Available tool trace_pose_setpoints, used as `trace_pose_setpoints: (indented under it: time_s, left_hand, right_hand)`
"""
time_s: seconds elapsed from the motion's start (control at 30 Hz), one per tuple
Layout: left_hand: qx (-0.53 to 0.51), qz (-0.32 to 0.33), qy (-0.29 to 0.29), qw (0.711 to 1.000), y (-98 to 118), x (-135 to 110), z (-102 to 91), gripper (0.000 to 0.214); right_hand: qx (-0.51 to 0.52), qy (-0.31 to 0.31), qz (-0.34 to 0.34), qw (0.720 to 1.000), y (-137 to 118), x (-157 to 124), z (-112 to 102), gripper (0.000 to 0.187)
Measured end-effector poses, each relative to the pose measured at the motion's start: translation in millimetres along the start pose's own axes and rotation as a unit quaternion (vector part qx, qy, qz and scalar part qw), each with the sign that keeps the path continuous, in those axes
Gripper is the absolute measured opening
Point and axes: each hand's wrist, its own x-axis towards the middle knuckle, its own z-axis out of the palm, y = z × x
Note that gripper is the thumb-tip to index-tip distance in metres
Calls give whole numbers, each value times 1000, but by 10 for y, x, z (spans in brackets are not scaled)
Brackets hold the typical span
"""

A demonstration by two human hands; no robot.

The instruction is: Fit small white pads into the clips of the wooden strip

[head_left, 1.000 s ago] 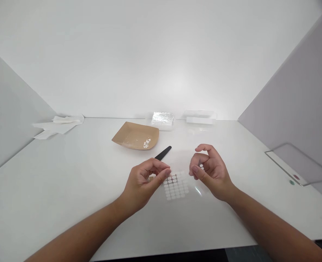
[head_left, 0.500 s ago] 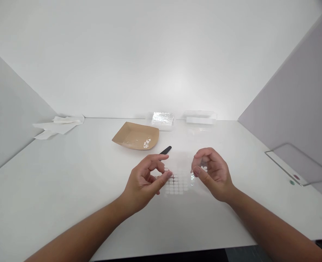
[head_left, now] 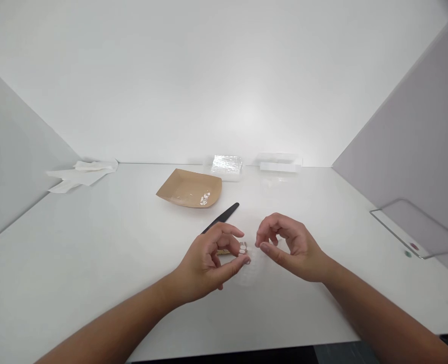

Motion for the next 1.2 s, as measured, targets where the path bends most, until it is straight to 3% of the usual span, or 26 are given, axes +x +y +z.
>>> trace_pose_setpoints:
  time_s: [0.13, 0.43, 0.9, 1.2]
  left_hand:
    - [14, -5, 0, 1000, -14, 1, 3, 33]
    - [1, 6, 17, 1000, -15, -9, -1, 26]
    - [-25, -12, -3, 1000, -14, 11, -18, 24]
    - [-4, 2, 2, 1000, -12, 2, -4, 23]
  right_hand:
    - [6, -26, 23, 999, 5, 4, 39, 5]
    - [54, -20, 92, 994, 42, 4, 74, 17]
    - [151, -1, 96, 984, 94, -19, 86, 20]
    - [140, -23, 108, 984, 62, -1, 93, 24]
